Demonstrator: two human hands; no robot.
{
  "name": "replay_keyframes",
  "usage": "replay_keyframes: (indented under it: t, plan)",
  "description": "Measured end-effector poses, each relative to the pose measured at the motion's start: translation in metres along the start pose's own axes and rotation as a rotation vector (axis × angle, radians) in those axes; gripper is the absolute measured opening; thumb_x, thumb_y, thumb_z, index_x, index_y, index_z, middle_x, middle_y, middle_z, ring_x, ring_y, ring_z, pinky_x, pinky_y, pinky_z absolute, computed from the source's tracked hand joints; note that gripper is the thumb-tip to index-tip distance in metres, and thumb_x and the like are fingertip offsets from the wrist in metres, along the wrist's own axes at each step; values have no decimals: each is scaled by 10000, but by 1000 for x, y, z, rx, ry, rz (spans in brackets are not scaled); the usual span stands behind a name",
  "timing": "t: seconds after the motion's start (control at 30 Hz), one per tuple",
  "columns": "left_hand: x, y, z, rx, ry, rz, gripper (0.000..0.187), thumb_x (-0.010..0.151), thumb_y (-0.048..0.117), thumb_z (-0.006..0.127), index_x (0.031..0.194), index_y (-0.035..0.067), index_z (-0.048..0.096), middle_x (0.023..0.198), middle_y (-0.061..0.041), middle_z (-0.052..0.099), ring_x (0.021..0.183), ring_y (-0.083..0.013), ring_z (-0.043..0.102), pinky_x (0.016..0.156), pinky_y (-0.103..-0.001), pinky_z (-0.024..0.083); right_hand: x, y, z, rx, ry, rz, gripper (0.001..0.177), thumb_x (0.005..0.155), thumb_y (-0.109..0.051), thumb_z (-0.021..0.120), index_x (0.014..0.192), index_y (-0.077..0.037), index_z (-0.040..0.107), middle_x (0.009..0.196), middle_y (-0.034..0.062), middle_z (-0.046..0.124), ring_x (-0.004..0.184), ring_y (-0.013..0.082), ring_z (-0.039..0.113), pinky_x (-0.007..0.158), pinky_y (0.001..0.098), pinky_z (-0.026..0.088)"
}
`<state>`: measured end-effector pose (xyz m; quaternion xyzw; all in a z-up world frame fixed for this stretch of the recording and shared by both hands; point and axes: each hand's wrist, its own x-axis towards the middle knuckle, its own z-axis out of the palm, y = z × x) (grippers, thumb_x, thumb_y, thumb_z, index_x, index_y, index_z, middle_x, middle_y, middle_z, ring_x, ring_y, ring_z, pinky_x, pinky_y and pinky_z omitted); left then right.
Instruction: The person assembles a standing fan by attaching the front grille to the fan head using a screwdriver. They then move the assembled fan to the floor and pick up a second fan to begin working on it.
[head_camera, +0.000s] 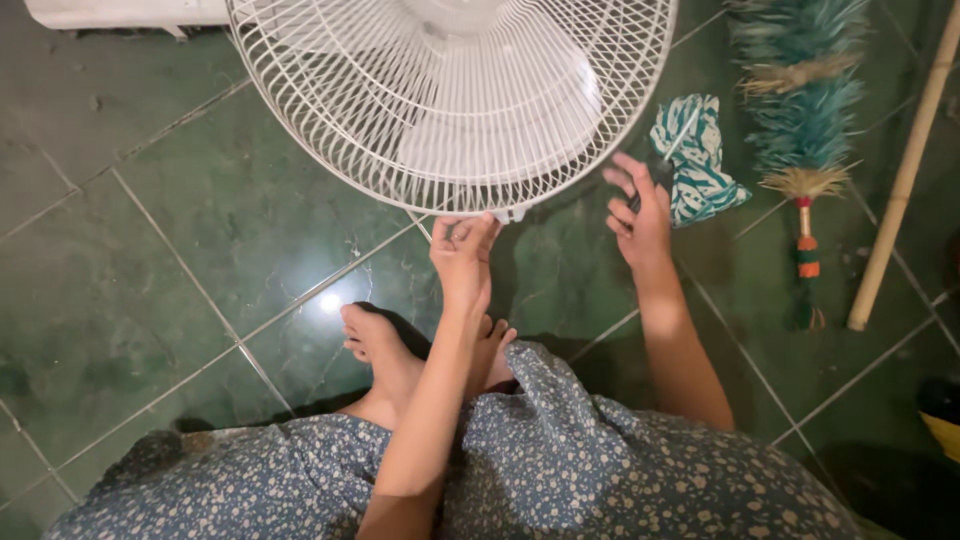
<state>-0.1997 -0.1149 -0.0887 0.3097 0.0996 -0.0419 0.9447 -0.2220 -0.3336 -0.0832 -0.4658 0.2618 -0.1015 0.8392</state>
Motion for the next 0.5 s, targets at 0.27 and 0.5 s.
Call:
replay_keyframes:
  t: [0.27, 0.5]
  plan:
    - [-13, -13, -7, 127, 45, -19, 212, 718, -102, 586, 867, 8, 482, 810, -96, 585, 746, -139, 575, 720, -269, 486, -14, -3, 25, -157, -5, 21, 279, 782, -74, 567, 1042, -11, 492, 618, -84, 406, 397, 3, 270, 330, 162, 177]
    - [-10, -26, -11, 162, 21, -2, 237, 723, -123, 588, 910, -6, 502, 841, -95, 582, 773, -134, 571, 738, -232, 463, -8, -1, 13, -294, 2, 18, 246, 771, -97, 578, 1008, -60, 529, 533, -112, 320, 385, -7, 269, 334, 162, 174]
